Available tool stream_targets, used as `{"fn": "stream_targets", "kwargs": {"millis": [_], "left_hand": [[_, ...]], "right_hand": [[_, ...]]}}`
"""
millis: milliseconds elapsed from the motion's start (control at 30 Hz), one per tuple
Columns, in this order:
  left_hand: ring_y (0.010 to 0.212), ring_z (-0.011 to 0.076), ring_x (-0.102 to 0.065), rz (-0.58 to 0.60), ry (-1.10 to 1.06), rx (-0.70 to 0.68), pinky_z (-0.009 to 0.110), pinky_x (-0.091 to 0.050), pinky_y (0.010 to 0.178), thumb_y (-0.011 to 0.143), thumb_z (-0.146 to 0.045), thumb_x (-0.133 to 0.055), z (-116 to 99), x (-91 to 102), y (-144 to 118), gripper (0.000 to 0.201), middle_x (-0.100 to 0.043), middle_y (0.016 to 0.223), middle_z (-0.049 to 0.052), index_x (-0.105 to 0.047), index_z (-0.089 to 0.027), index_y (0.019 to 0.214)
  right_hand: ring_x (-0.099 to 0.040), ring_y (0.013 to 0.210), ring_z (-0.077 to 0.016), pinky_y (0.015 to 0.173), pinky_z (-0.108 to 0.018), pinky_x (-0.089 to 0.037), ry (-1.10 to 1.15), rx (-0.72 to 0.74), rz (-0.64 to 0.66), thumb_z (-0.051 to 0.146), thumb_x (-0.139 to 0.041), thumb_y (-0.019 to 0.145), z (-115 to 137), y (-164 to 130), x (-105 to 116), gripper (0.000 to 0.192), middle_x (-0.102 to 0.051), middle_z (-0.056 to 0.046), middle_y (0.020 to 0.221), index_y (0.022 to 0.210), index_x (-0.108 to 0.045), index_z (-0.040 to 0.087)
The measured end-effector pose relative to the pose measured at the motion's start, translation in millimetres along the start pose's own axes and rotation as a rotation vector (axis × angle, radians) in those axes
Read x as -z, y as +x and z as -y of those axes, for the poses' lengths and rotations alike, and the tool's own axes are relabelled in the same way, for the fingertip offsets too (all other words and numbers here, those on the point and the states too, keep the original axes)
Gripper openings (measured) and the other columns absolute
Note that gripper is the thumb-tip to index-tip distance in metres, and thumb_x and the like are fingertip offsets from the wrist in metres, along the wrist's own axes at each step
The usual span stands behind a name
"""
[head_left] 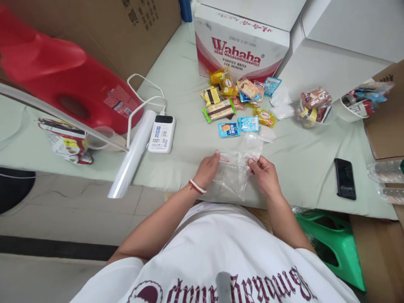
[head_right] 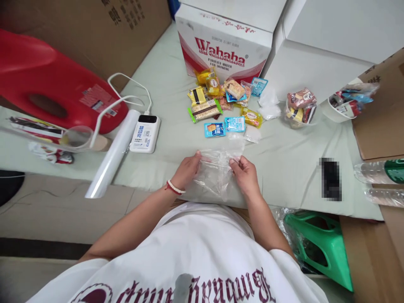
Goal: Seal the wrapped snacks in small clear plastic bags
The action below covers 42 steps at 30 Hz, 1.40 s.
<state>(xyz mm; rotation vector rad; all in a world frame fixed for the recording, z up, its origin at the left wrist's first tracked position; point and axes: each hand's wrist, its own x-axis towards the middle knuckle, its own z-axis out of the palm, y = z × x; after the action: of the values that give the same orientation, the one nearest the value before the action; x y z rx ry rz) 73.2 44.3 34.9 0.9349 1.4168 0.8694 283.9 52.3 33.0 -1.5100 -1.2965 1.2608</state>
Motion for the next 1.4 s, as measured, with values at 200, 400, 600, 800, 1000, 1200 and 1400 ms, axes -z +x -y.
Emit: {"fn": "stream_targets", "kwargs": {"millis": [200,400,600,800,1000,1200,1400], "left_hand": [[0.046,0.0072,-0.009,0.174,-0.486,0.242,0.023,-0.007,0.045,0.090,-0.079,-0.052,0.3,9.6,-8.8,0.078,-0.020,0.056,-0.012,-0.069,-0.012,0.127],[0.046,0.0076,-0.012,0.359,-0.505,0.158,0.022,-0.011,0.043,0.086,-0.085,-0.052,-2.7,1.4,-16.5,0.088,-0.026,0.056,-0.011,-0.060,-0.017,0.142],[0.044,0.0078,-0.016,0.110,-0.412,0.212,0.022,-0.014,0.043,0.091,-0.084,-0.040,11.1,28.2,-14.3,0.087,-0.030,0.060,-0.010,-0.052,-0.019,0.147],[0.096,0.0277,-0.063,-0.423,0.465,-0.150,0.045,-0.053,0.088,0.093,-0.059,-0.061,20.1,34.4,-33.4,0.080,-0.065,0.111,0.015,-0.042,-0.015,0.157],[0.152,0.0297,-0.042,0.020,1.123,-0.721,0.056,-0.022,0.127,0.097,-0.013,-0.050,6.2,26.2,-24.4,0.059,-0.059,0.153,0.009,-0.056,-0.037,0.150],[0.155,0.0378,-0.037,0.164,1.226,-0.507,0.076,-0.013,0.123,0.097,-0.037,-0.057,14.5,34.1,4.4,0.068,-0.035,0.170,0.018,-0.039,-0.026,0.162],[0.155,0.0379,-0.038,0.115,1.166,-0.524,0.072,-0.003,0.126,0.098,-0.054,-0.052,33.7,48.7,-23.4,0.076,-0.035,0.169,0.021,-0.034,-0.020,0.165]], "right_hand": [[-0.063,0.086,-0.0201,0.071,-0.032,-0.051,-0.217,0.126,-0.191,0.059,-0.061,0.092,4.6,-20.1,-2.0,0.041,-0.071,-0.006,0.097,0.104,-0.069,0.021],[-0.064,0.079,-0.0205,0.070,-0.034,-0.052,-0.208,0.003,0.051,0.056,-0.081,0.074,2.0,-8.4,-20.2,0.061,-0.072,-0.006,0.097,0.123,-0.067,0.023],[-0.060,0.066,-0.0154,0.058,-0.027,-0.049,0.332,-0.204,-0.058,0.054,-0.088,0.065,-7.7,10.0,6.6,0.044,-0.067,0.001,0.077,0.086,-0.063,0.024],[-0.071,0.085,-0.0198,0.076,-0.036,-0.061,0.417,-0.256,0.050,0.055,-0.090,0.066,1.9,9.5,8.8,0.048,-0.076,-0.003,0.099,0.084,-0.057,0.025],[-0.058,0.058,-0.0134,0.053,-0.027,-0.047,0.243,-0.227,0.131,0.057,-0.084,0.070,5.0,19.2,-6.0,0.045,-0.075,-0.002,0.086,0.083,-0.056,0.024],[-0.053,0.059,-0.0123,0.050,-0.023,-0.036,0.251,-0.215,0.083,0.048,-0.090,0.061,3.0,26.3,12.7,0.048,-0.066,0.003,0.077,0.088,-0.058,0.025],[-0.054,0.062,-0.0120,0.054,-0.024,-0.044,0.329,-0.239,-0.052,0.043,-0.094,0.056,-11.3,15.4,46.2,0.051,-0.061,0.003,0.076,0.095,-0.067,0.026]]}}
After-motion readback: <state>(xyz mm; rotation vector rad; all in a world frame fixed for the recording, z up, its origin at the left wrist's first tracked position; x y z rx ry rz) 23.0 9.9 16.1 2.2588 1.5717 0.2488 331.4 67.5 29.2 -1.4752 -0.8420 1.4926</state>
